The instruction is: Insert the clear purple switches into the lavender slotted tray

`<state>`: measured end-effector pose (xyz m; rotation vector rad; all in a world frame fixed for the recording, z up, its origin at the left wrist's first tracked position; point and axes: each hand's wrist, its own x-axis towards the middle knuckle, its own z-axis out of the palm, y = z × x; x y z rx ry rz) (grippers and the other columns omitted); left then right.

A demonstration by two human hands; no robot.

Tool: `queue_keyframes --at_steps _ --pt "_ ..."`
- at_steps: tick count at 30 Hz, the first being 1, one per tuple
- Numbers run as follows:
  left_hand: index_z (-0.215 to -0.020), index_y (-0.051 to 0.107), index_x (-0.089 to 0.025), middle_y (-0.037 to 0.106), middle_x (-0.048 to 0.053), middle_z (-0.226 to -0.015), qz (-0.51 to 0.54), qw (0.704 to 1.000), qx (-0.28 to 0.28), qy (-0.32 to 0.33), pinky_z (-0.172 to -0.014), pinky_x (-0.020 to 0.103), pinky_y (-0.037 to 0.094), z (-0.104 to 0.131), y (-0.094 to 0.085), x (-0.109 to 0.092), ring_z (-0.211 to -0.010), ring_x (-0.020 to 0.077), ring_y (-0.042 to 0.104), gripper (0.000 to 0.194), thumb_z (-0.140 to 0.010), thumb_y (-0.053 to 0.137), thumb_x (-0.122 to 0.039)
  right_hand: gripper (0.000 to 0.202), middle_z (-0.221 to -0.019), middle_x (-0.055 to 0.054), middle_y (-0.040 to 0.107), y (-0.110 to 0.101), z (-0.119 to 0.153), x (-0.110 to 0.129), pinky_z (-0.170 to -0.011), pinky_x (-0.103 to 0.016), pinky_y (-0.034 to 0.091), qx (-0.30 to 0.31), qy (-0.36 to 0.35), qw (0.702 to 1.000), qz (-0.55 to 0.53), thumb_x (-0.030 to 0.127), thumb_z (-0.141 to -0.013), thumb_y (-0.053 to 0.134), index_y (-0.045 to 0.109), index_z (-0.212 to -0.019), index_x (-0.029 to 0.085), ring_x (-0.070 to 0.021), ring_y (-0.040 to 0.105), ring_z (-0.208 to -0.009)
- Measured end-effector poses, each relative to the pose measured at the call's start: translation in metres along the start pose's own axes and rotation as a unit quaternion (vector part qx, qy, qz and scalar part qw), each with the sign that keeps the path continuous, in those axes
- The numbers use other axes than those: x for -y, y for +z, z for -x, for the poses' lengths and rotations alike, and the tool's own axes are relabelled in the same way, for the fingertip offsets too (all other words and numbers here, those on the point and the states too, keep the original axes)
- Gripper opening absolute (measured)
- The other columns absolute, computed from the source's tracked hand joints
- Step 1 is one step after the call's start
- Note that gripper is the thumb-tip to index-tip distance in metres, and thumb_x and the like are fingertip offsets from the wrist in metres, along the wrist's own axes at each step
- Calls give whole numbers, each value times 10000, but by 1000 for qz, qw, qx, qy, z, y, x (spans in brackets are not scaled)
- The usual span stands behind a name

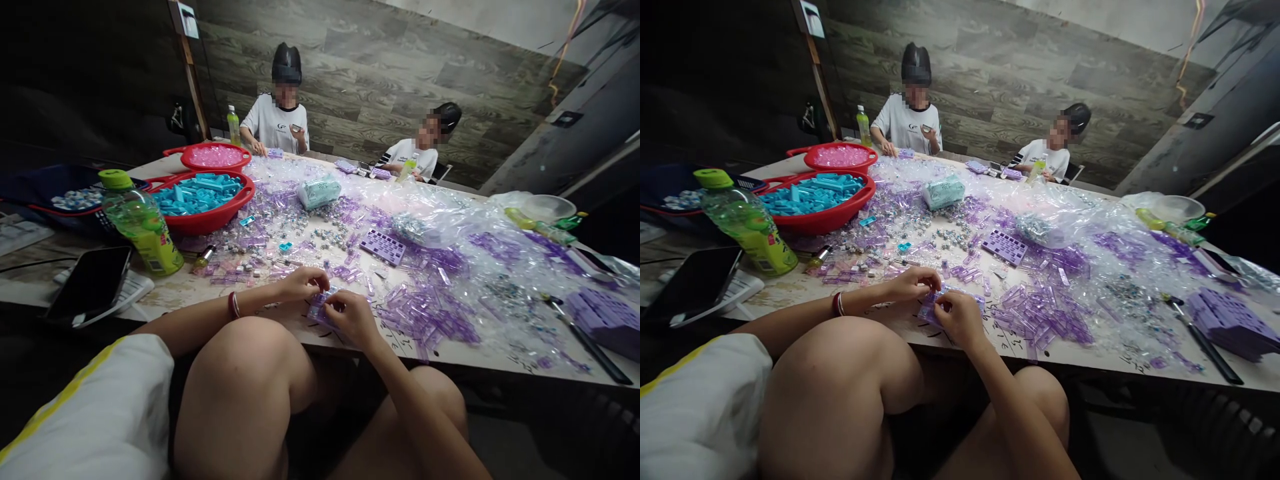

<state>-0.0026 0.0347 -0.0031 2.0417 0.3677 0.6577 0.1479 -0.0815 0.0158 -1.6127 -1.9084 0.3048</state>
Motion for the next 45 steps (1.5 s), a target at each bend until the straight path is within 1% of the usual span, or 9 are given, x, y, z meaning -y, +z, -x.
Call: queue_keyframes --at_steps 5,9,14,18,25,30,35,39,45 --pt "-821 621 -117 628 14 -793 12 1000 -3 5 -677 211 450 0 0 0 -728 107 572 323 -607 406 -6 123 -706 -19 668 -2 -1 -2 -603 -236 399 13 -10 1000 -23 152 -756 575 687 -725 194 -140 569 -627" --pt "-832 618 -117 623 15 -801 13 1000 2 8 -680 212 449 1 0 -1 -732 107 571 319 -618 407 -9 117 -702 -15 658 -2 -2 -2 -596 -234 381 15 -10 1000 -19 142 -757 579 678 -714 187 -134 555 -617" --pt "-825 615 -116 621 14 -800 10 1000 5 7 -670 200 442 1 0 -1 -731 102 565 301 -628 417 -5 109 -663 -5 629 -1 -1 -4 -574 -233 349 22 -21 999 15 150 -764 580 663 -703 184 -123 520 -585" --pt "-835 614 -114 623 18 -808 10 1000 6 4 -678 203 444 1 0 -1 -734 102 566 298 -637 419 -5 106 -697 -9 630 -2 -2 -4 -570 -234 335 30 -31 998 54 163 -777 575 661 -721 190 -120 513 -585" --pt "-848 615 -115 626 17 -808 10 1000 10 3 -693 207 448 1 0 -1 -738 102 563 271 -662 444 -19 112 -738 -15 641 -10 -7 1 -581 -243 318 80 -48 989 118 166 -801 571 668 -759 201 -132 540 -622" --pt "-840 616 -115 626 20 -818 6 1000 8 1 -692 204 447 1 -1 0 -743 103 563 288 -646 432 -8 118 -767 -20 653 -9 -6 -1 -599 -247 325 79 -53 989 115 182 -822 562 667 -775 205 -141 556 -655" --pt "-842 619 -114 629 21 -820 2 1000 9 -5 -685 202 447 1 0 -1 -746 105 564 317 -628 419 6 115 -747 -9 640 -6 -5 -7 -582 -238 321 75 -48 992 93 185 -820 560 663 -774 204 -127 530 -621" --pt "-846 617 -116 629 17 -818 5 1000 8 -7 -688 205 449 1 0 -1 -744 103 567 310 -635 424 3 110 -736 -9 637 -5 -6 -6 -575 -237 321 71 -45 993 88 183 -809 565 663 -764 204 -128 531 -622" --pt "-854 610 -117 629 13 -805 12 1000 16 -1 -690 204 447 1 -1 -3 -737 103 566 286 -656 439 -2 96 -770 -20 657 -8 -8 -3 -595 -245 340 92 -45 988 112 181 -806 582 669 -777 210 -145 559 -659"
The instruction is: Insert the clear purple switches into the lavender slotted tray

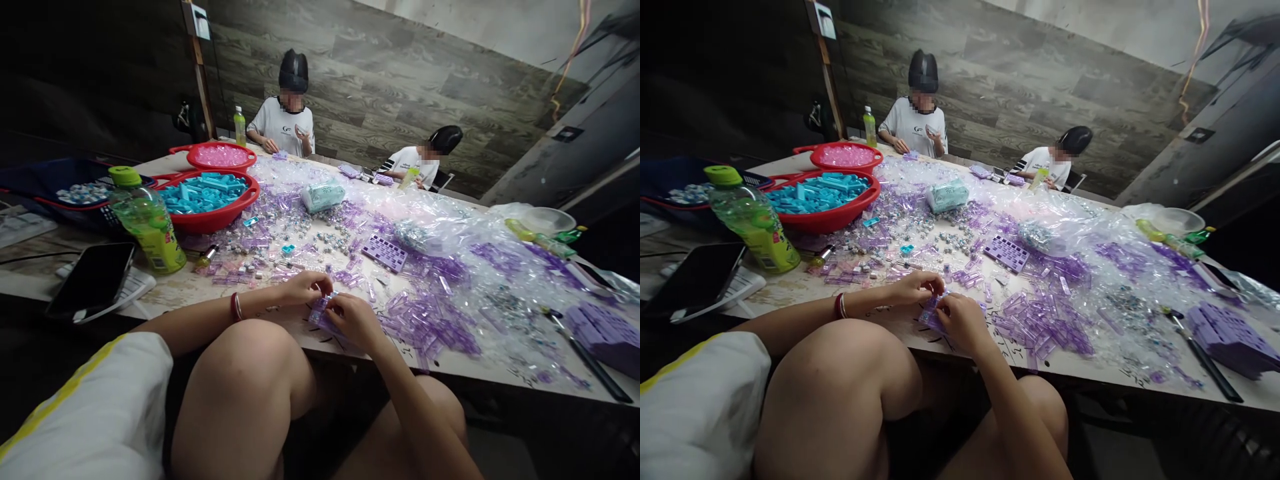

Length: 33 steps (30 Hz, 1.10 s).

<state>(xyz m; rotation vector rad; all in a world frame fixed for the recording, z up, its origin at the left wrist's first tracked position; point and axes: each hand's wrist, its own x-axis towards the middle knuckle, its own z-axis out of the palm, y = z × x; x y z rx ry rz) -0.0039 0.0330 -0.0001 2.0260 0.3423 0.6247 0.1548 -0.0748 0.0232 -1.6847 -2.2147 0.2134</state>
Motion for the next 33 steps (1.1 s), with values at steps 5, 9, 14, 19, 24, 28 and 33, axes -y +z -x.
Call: queue_keyframes --at_steps 5,9,14,19,24,28,33 --pt "-838 610 -117 625 8 -790 3 1000 -6 -4 -673 200 450 1 0 -3 -722 103 565 300 -632 431 8 105 -789 -22 663 3 1 -1 -630 -253 373 -8 2 1000 -28 171 -812 574 663 -772 211 -156 578 -692" --pt "-839 612 -118 618 9 -784 -2 1000 -8 -4 -667 208 449 1 0 -3 -721 111 566 277 -648 440 -14 109 -757 -18 655 1 3 -1 -622 -252 400 -29 -8 996 -85 163 -802 567 667 -812 206 -149 572 -665" --pt "-844 614 -120 625 18 -819 -15 1000 -7 -1 -675 212 445 1 1 1 -756 120 575 297 -636 431 -11 178 -791 -18 680 -19 5 -30 -624 -251 456 -69 26 989 -130 152 -818 502 664 -878 197 -148 605 -684" --pt "-835 611 -120 628 19 -818 -25 1000 -8 -3 -679 213 444 0 2 4 -765 122 579 295 -637 425 -5 243 -950 -111 677 -28 -6 -80 -802 -359 493 -141 110 983 50 143 -824 470 642 -995 124 -220 622 -867" --pt "-824 605 -125 627 8 -809 -35 999 -5 -8 -674 203 439 -1 2 1 -754 112 576 280 -645 429 -2 451 -1272 -137 567 -14 -33 -97 -974 -420 423 -123 94 983 95 44 -825 417 545 -1248 132 -265 493 -1187" --pt "-819 607 -122 626 6 -798 -32 999 -10 -5 -667 202 436 -2 3 1 -742 110 575 276 -643 432 -1 603 -1375 -66 494 -4 -58 -99 -1023 -410 392 -56 9 992 109 -78 -747 427 557 -1260 211 -241 447 -1250" --pt "-818 603 -122 622 2 -794 -32 999 -14 -16 -667 203 445 -2 5 5 -736 105 570 268 -652 436 5 335 -1067 -72 694 -4 -75 -104 -949 -392 460 -56 -10 997 57 -10 -786 520 693 -987 194 -230 595 -1058"
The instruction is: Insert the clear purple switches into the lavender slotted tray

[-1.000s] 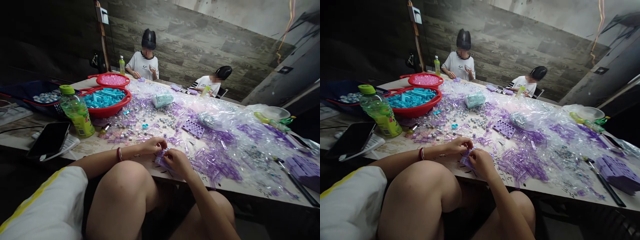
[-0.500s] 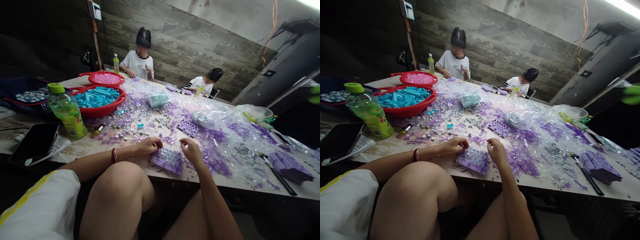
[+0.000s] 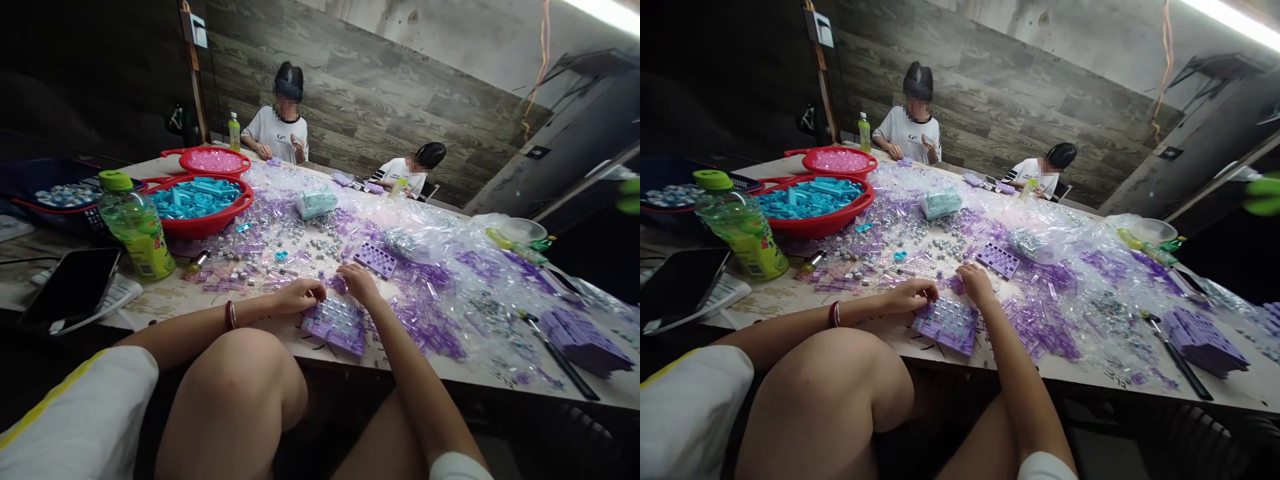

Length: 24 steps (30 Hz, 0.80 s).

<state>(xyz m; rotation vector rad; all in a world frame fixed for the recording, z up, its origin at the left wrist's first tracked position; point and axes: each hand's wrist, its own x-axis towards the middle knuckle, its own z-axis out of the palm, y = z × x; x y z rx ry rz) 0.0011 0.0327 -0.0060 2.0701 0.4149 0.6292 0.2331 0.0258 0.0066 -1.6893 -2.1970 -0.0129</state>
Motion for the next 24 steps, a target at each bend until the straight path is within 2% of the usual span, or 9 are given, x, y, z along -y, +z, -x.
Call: queue_keyframes --at_steps 2,4,6,7,10,13,15,21,24 --pt "-839 600 -124 622 8 -814 -2 1000 -7 7 -678 210 453 1 0 0 -749 107 573 270 -665 442 8 281 -1063 -111 687 -7 5 3 -937 -408 469 -35 23 999 -22 31 -818 523 675 -1019 157 -237 610 -1034" --pt "-912 592 -130 617 32 -900 -1 999 -45 28 -712 228 470 2 0 -1 -826 125 579 267 -707 467 -13 256 -1079 -137 674 -19 18 13 -900 -394 500 -72 48 995 -46 105 -869 507 635 -1089 128 -224 635 -987" --pt "-1009 569 -140 596 65 -1003 -4 994 -81 72 -753 254 486 4 -1 -3 -929 155 567 254 -762 538 -88 253 -1071 -127 677 -32 37 32 -844 -357 536 -91 68 985 -132 213 -894 521 615 -1114 132 -202 660 -931" --pt "-1044 556 -146 584 77 -1038 -9 992 -82 99 -768 267 491 5 -2 -5 -958 166 559 270 -776 586 -144 256 -1052 -115 686 -38 48 43 -827 -347 547 -91 80 968 -219 262 -875 564 625 -1093 143 -203 668 -918" --pt "-1063 550 -151 581 87 -1022 -31 984 -45 170 -769 284 494 9 -1 -8 -888 159 562 324 -782 664 -265 278 -945 -80 720 -45 76 75 -807 -354 558 -31 129 891 -435 329 -758 701 669 -987 174 -227 683 -897" --pt "-989 579 -142 598 77 -928 -68 977 -31 202 -760 279 479 12 1 -12 -818 145 559 213 -824 625 -269 263 -904 -66 728 -39 94 93 -823 -358 552 -7 162 852 -498 321 -710 732 678 -928 185 -233 684 -904" --pt "-929 594 -140 608 63 -857 -91 973 -21 211 -743 269 468 13 2 -14 -792 145 558 158 -826 613 -258 239 -906 -61 726 -33 98 96 -820 -355 550 -14 160 858 -488 313 -708 724 677 -905 187 -227 684 -892" --pt "-876 600 -135 615 66 -823 -117 967 10 225 -714 258 464 12 -4 -13 -770 147 559 97 -795 584 -185 112 -836 -34 696 -22 100 92 -730 -343 517 -64 87 965 -241 218 -756 646 664 -865 202 -202 650 -788" --pt "-868 602 -140 610 67 -823 -117 962 41 244 -713 251 466 10 -9 -10 -762 143 559 112 -757 590 -138 100 -836 -30 686 -19 102 95 -748 -345 488 -67 50 982 -171 178 -770 627 639 -866 205 -213 635 -817"
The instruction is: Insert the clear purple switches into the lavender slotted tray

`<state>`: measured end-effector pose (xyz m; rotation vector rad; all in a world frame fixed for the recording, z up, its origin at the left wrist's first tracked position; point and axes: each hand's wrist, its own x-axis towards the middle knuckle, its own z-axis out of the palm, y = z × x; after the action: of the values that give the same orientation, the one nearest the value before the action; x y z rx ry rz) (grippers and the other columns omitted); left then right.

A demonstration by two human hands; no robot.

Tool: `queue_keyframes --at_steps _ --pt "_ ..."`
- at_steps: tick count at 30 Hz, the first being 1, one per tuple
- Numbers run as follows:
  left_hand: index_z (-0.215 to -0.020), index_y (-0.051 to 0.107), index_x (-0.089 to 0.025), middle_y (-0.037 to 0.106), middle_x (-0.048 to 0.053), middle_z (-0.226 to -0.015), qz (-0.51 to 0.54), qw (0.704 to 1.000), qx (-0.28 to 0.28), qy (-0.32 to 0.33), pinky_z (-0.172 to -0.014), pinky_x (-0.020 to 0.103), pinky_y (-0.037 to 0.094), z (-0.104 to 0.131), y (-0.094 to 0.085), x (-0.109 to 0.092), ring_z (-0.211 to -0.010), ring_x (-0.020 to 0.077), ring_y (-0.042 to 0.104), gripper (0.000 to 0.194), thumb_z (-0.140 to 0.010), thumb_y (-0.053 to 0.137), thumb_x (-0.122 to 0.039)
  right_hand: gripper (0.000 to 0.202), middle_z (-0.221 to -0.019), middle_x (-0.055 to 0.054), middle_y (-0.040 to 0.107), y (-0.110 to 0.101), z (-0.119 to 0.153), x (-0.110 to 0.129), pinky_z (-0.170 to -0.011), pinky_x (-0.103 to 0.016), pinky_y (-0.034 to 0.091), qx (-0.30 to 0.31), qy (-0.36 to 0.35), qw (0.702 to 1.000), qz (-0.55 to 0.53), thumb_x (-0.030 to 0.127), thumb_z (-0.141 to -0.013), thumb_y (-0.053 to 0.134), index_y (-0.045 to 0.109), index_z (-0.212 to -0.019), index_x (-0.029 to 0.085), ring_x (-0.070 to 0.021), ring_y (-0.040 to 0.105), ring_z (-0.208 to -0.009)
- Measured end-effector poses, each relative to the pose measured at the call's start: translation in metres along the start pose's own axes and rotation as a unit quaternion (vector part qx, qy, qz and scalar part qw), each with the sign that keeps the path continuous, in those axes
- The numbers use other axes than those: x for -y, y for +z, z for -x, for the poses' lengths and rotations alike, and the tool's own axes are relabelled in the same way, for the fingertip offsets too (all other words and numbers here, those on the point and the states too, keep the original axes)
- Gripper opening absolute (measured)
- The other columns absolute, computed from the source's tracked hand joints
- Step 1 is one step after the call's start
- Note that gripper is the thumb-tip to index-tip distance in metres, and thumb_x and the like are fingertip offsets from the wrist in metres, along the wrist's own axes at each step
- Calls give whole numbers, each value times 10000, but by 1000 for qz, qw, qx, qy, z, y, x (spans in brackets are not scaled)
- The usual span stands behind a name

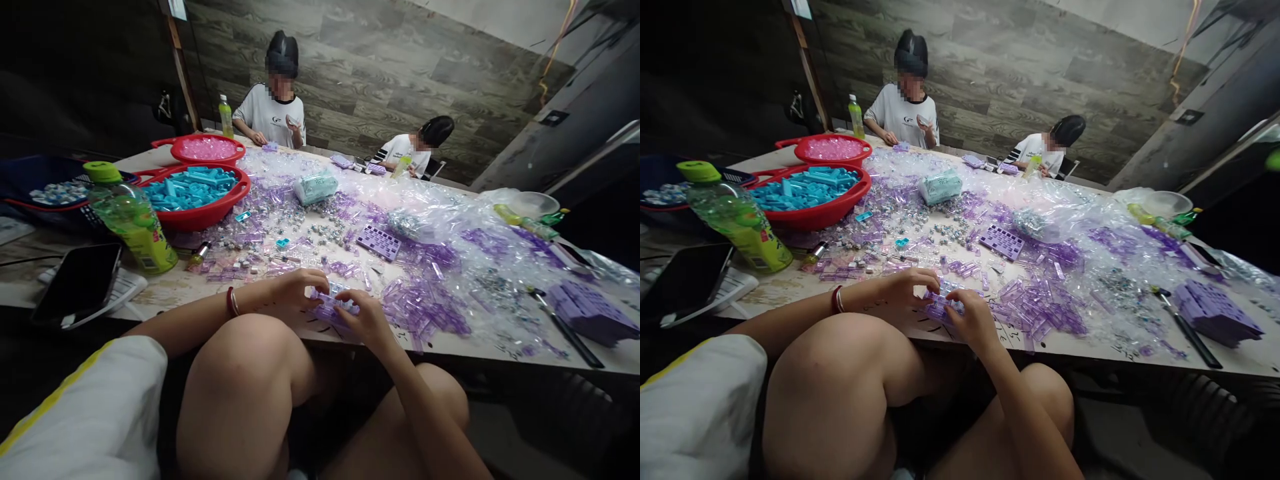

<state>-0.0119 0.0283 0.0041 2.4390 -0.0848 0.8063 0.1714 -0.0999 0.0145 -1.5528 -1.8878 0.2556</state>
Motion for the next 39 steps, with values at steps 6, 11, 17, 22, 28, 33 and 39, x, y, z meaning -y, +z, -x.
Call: queue_keyframes --at_steps 6,11,17,22,28,33,39 --pt "-856 609 -141 603 65 -809 15 999 43 8 -694 239 465 0 -6 3 -720 130 553 145 -720 592 -95 120 -881 -38 687 5 3 4 -785 -341 473 7 -31 999 39 148 -814 585 625 -906 213 -218 614 -870" --pt "-823 625 -150 611 73 -826 37 997 64 -10 -704 240 473 1 -6 7 -743 136 562 116 -717 603 -108 175 -908 -42 698 4 3 4 -812 -352 479 17 -51 997 50 127 -812 569 655 -924 229 -215 615 -881" --pt "-777 663 -160 641 102 -856 87 992 85 -44 -726 270 485 -1 -9 7 -785 161 600 61 -779 623 -206 190 -959 -56 694 6 3 0 -830 -366 491 15 -77 995 56 134 -828 549 697 -890 237 -217 616 -904" --pt "-735 676 -157 643 105 -854 88 991 94 -26 -718 265 476 -2 -12 6 -783 158 597 134 -824 592 -213 210 -933 -71 655 5 2 2 -809 -338 500 29 -82 995 52 104 -828 513 688 -880 207 -207 603 -887" --pt "-664 656 -164 648 88 -822 -10 991 137 8 -739 255 455 -6 -17 -8 -785 152 582 226 -850 526 -170 168 -880 -79 635 0 1 13 -804 -337 489 68 -122 985 99 147 -832 520 684 -842 183 -210 591 -854" --pt "-597 602 -146 609 53 -745 -94 979 179 -20 -697 247 440 -12 -19 -25 -728 143 540 242 -825 527 -115 211 -767 -70 611 4 0 20 -741 -325 470 49 -137 977 154 201 -869 516 646 -705 180 -204 574 -794" --pt "-583 583 -138 585 29 -712 -167 964 206 -22 -667 256 434 -12 -11 -25 -659 131 497 218 -789 541 -82 328 -668 -45 584 11 -5 14 -680 -314 438 23 -144 973 177 147 -893 448 593 -601 192 -183 557 -708"
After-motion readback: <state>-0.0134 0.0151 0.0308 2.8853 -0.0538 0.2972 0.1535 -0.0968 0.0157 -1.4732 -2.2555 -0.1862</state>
